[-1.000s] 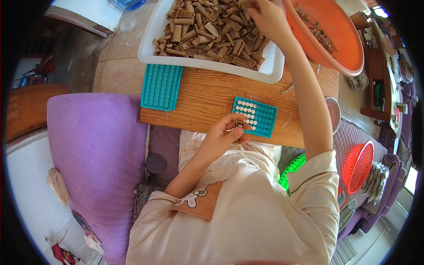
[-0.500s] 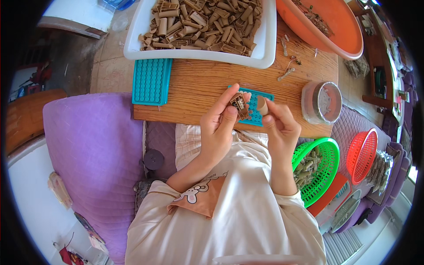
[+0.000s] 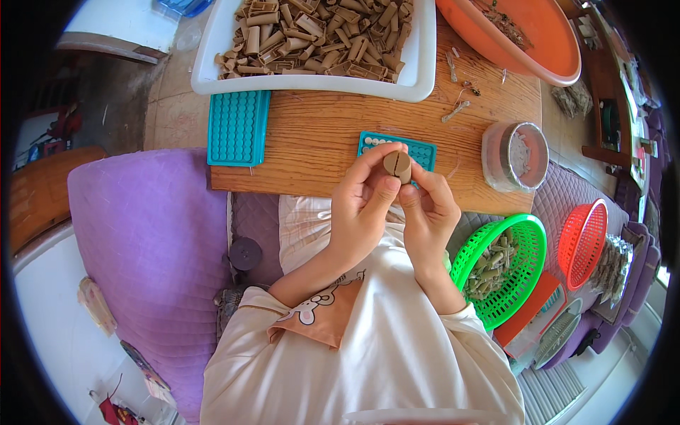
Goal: The person assembles small metal parts into cardboard tubes by hand, then uses a lighter to melt sealant on the tubes.
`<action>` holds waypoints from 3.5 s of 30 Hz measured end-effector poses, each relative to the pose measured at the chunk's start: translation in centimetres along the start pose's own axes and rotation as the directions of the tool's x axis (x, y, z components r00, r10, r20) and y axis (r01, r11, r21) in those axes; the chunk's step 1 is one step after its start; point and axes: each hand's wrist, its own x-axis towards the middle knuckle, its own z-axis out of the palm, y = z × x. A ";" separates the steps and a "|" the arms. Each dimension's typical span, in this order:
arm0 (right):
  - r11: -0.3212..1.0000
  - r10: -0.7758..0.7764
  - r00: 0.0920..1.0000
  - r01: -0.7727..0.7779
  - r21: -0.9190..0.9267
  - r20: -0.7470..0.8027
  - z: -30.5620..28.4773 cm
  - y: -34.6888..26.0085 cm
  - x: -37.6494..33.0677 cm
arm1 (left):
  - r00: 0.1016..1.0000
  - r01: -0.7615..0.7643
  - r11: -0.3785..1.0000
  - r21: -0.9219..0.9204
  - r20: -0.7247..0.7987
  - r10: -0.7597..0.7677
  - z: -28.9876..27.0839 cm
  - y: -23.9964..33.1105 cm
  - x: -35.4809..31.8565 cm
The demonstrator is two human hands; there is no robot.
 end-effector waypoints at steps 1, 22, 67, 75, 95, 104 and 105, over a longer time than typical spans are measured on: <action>0.999 -0.029 0.999 0.028 -0.045 -0.018 0.1 0.1 0.0 | 1.000 0.001 1.000 -0.001 0.000 -0.001 0.1 0.0 0.0; 0.936 0.119 0.882 0.053 -0.348 0.456 -4.8 -1.3 3.0 | 0.992 -0.121 0.990 0.068 0.051 0.117 0.3 -2.6 1.1; 0.839 -0.153 0.820 0.402 -0.366 0.551 -6.2 -3.3 5.4 | 0.712 0.700 0.635 -0.327 0.395 -0.581 -0.4 -1.8 0.6; 0.876 0.018 0.766 0.298 -0.380 0.642 -6.8 -1.8 6.0 | 0.653 0.757 0.600 -0.260 0.341 -0.676 -0.9 -3.0 0.3; 0.970 0.210 0.768 -0.084 -0.230 0.605 -11.1 0.6 4.4 | 0.547 0.780 0.621 0.072 0.403 -0.734 1.6 -4.3 1.8; 0.808 0.536 0.828 -0.448 -0.384 0.162 -28.6 -0.8 -1.2 | 0.929 -0.350 0.562 0.750 0.353 0.108 6.1 -11.0 11.5; 0.811 0.531 0.831 -0.440 -0.385 0.167 -28.5 -0.5 -1.3 | 0.889 -0.459 0.400 0.793 0.410 0.205 6.6 -12.2 12.6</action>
